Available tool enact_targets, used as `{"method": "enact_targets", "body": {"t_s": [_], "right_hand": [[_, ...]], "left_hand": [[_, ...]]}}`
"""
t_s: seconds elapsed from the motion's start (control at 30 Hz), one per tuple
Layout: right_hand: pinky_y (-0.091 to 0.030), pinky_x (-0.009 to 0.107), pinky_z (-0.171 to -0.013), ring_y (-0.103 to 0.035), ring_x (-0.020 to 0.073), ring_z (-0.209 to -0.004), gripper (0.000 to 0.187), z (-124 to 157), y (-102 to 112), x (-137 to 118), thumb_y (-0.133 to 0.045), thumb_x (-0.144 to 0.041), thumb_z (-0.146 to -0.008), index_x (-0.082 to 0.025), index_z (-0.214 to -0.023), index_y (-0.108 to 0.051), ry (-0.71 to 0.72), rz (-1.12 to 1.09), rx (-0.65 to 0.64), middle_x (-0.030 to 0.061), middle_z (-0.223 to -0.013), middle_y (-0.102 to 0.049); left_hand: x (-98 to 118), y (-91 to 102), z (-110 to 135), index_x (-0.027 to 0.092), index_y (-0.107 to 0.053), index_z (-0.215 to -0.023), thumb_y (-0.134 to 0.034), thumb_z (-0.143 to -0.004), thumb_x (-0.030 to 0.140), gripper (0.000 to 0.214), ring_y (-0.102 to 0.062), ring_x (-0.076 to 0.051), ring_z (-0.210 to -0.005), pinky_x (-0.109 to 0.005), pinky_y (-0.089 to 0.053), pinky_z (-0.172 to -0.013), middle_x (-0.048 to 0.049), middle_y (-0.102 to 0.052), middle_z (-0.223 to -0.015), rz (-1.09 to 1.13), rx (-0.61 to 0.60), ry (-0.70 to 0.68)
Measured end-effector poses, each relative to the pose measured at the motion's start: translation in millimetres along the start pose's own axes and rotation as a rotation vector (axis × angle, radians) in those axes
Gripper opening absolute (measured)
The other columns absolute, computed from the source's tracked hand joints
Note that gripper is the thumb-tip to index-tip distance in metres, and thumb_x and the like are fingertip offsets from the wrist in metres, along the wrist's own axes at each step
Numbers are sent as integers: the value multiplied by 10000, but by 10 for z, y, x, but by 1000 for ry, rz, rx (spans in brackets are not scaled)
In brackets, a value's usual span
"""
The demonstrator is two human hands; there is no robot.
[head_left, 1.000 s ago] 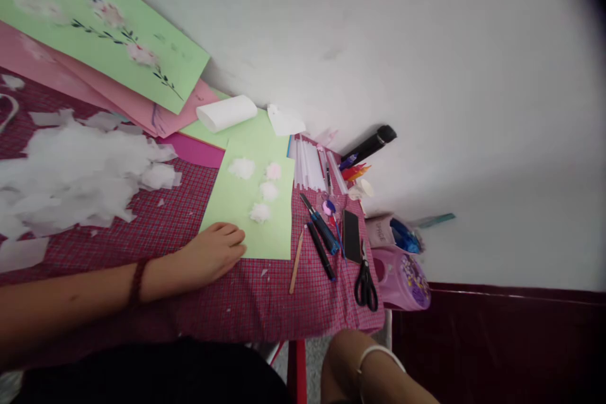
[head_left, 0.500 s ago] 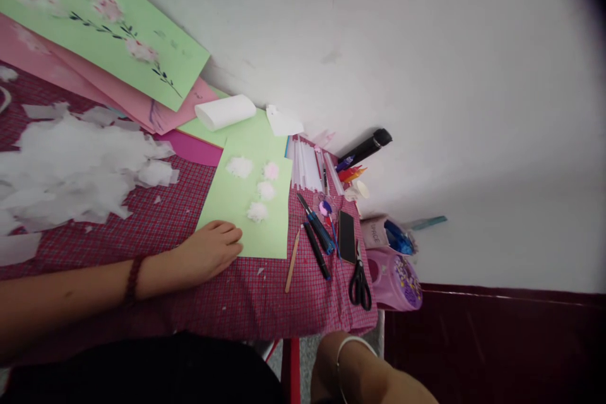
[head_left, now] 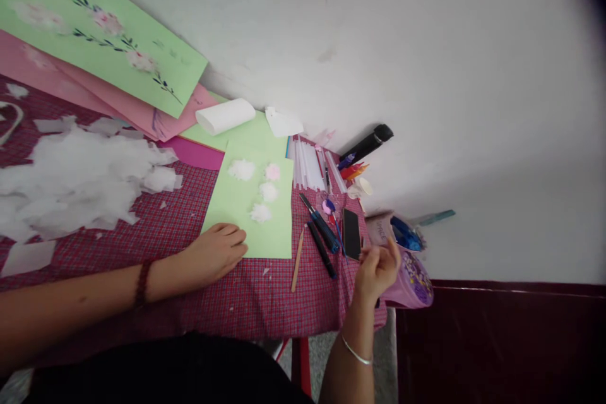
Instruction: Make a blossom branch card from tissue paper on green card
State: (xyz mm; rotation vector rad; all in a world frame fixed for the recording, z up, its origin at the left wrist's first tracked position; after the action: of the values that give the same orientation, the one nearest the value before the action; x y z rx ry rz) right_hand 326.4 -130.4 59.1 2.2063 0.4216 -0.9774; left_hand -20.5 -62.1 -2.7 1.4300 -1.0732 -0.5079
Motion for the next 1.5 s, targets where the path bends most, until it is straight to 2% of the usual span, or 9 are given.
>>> {"method": "enact_targets", "body": {"t_s": [0.1, 0.23, 0.4, 0.5, 0.67, 0.83, 1.07, 1.2, 1.5], "right_hand": [[-502, 331, -648, -597, 154, -665, 518, -6, 96, 128, -406, -393, -921, -341, -1425, -298, -82, -326, 124, 40, -1072, -618], [-523, 390, -868, -632, 139, -706, 377, -29, -35, 181, -413, -423, -914, -367, -1264, -541, -315, -890, -43, -53, -723, -589], [-431, 507, -1027, -618, 191, -1113, 391, -50, -199, 107, -464, -429, -882, -390, -1261, -554, -353, -1054, -77, -6, -1030, -679], [-392, 487, -1068, -633, 177, -1092, 430, -81, -265, 84, -512, -406, -863, -373, -1292, -537, -355, -1116, -100, -35, -771, -670], [-377, 482, -1079, -623, 178, -1108, 452, -138, -287, 65, -566, -416, -832, -348, -1279, -551, -367, -1140, -75, -34, -795, -665], [-388, 469, -1072, -669, 178, -948, 448, -174, -289, 93, -582, -430, -819, -319, -1253, -585, -369, -1095, -58, -94, -485, -398], [-441, 461, -1025, -652, 174, -951, 319, -355, -217, 205, -518, -398, -819, -303, -1088, -662, -385, -1064, -3, -1, -889, -662], [-469, 427, -987, -632, 160, -1038, 355, -407, -203, 241, -487, -402, -830, -325, -1145, -631, -318, -1130, 35, -4, -1226, -627], [-433, 261, -575, -538, 126, -560, 195, -181, -367, 321, -651, -366, -754, -199, -853, -661, -331, -477, -100, -2, -681, -649]], "left_hand": [[8, 16, -6, 181, -624, -875, -518, -920, 182, 115, -494, -220, -918, -365, -361, -866, -52, -584, -917, -5, 3, 2], [35, 78, -9, 177, -612, -850, -516, -930, 201, 127, -494, -208, -895, -354, -369, -852, -53, -578, -896, 4, 11, 1], [37, 83, -3, 179, -608, -854, -529, -920, 191, 103, -492, -211, -905, -354, -380, -851, -48, -578, -911, 3, -22, 22], [20, 57, 1, 179, -611, -874, -535, -912, 189, 85, -492, -218, -932, -366, -382, -867, -50, -576, -931, 11, -28, 26], [1, 56, -17, 173, -625, -936, -474, -928, 160, 151, -497, -225, -961, -389, -388, -887, -61, -581, -950, 17, -49, 8], [5, 75, -25, 172, -633, -1000, -462, -943, 181, 180, -503, -229, -971, -399, -404, -886, -68, -584, -968, 17, -63, -1], [9, 105, -24, 182, -639, -986, -460, -958, 224, 186, -497, -223, -952, -389, -409, -872, -60, -577, -945, 14, -65, -6], [5, 116, -28, 181, -640, -984, -452, -967, 247, 200, -490, -224, -955, -397, -404, -888, -65, -577, -955, 20, -86, 1], [-13, 83, -19, 179, -637, -1003, -442, -972, 260, 213, -484, -227, -970, -405, -404, -895, -71, -574, -973, 29, -105, -1]]}}
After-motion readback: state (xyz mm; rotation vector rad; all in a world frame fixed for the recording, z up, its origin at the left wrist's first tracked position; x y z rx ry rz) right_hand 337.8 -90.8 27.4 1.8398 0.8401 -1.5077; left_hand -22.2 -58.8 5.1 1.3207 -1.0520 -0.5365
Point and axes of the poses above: each hand's wrist, its own z-axis away from the middle knuckle, its own y-axis out of the back of the hand, x = y × z, the point moved 4 cm from there along -z, towards the middle knuckle
